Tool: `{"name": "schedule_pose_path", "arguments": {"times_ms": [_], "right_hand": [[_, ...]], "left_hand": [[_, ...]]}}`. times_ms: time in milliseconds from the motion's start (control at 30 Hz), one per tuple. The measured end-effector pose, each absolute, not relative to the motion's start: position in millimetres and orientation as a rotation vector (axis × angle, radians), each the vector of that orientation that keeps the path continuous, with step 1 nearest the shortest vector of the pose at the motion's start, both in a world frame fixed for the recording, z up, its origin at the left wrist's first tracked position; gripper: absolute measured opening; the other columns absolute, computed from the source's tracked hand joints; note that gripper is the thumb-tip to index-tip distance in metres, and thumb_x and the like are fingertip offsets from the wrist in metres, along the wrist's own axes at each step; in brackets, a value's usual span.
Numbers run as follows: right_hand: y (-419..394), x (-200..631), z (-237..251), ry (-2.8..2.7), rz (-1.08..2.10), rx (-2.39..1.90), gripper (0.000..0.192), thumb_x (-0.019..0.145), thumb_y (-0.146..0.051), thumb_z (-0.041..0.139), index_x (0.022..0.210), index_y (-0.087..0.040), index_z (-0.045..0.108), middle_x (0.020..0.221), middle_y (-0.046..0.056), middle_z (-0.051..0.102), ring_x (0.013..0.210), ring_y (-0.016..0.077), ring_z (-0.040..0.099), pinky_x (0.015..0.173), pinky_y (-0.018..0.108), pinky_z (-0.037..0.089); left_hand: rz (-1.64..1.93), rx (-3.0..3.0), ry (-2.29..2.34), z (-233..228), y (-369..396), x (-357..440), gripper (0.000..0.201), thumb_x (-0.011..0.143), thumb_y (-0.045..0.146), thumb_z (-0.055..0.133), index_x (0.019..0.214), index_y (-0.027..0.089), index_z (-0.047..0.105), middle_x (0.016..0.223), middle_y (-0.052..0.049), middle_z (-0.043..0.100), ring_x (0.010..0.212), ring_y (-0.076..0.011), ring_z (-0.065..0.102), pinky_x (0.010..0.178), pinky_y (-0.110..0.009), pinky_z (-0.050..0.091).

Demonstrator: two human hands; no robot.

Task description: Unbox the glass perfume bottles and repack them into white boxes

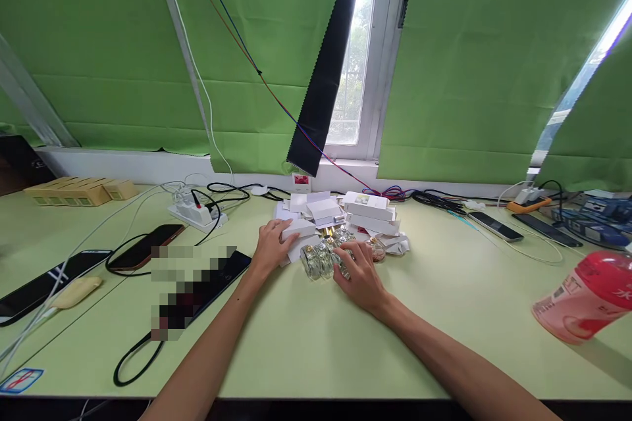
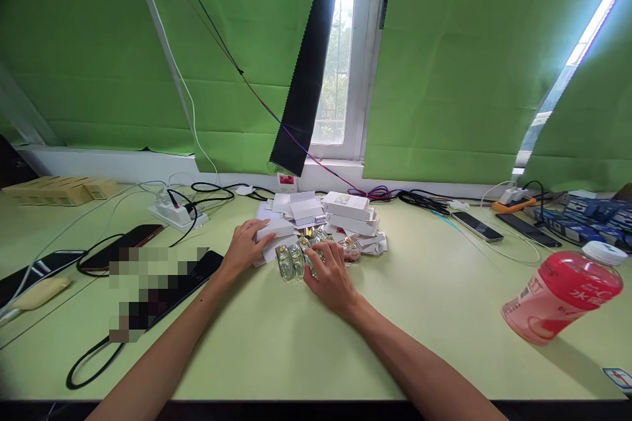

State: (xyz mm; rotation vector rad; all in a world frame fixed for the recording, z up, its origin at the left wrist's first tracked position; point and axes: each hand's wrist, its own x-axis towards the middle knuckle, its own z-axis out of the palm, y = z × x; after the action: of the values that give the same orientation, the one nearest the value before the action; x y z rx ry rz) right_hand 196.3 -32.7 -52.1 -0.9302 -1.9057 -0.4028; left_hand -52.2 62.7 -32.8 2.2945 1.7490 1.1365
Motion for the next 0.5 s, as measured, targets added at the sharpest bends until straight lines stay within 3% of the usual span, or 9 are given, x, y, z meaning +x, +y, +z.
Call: {"name": "schedule_pose_path", "arguments": {"times_ms": [267, 500], "right_hand": [[-29.0, 196.1, -52.7, -1.939, -0.423, -0.914, 0.028, 0.087, -0.009, 0.062, 0.114, -0.018, 0.062, 0.105, 0.010, 0.061, 0.104, 0.0276, 0.055, 0.090, 0.042, 0.045], [-30.9, 197.9, -46.7, -1.898, -0.370, -0.887, 0.026, 0.089, -0.018, 0.064, 0.114, -0.022, 0.060, 0.105, 0.009, 0.062, 0.102, 0.0270, 0.055, 0.089, 0.043, 0.046]], "left_hand": [[1.319, 2.259, 1.743, -27.1, 60.1, -50.2, 0.043, 0.087, 0.050, 0.060, 0.118, 0.023, 0.074, 0.126, -0.010, 0.067, 0.122, -0.0302, 0.056, 0.108, -0.045, 0.042], [1.506, 2.167, 1.736, -13.6, 50.0, -46.5, 0.038, 0.087, 0.050, 0.060, 0.110, 0.024, 0.076, 0.116, -0.007, 0.072, 0.107, -0.0269, 0.063, 0.101, -0.043, 0.047]]}}
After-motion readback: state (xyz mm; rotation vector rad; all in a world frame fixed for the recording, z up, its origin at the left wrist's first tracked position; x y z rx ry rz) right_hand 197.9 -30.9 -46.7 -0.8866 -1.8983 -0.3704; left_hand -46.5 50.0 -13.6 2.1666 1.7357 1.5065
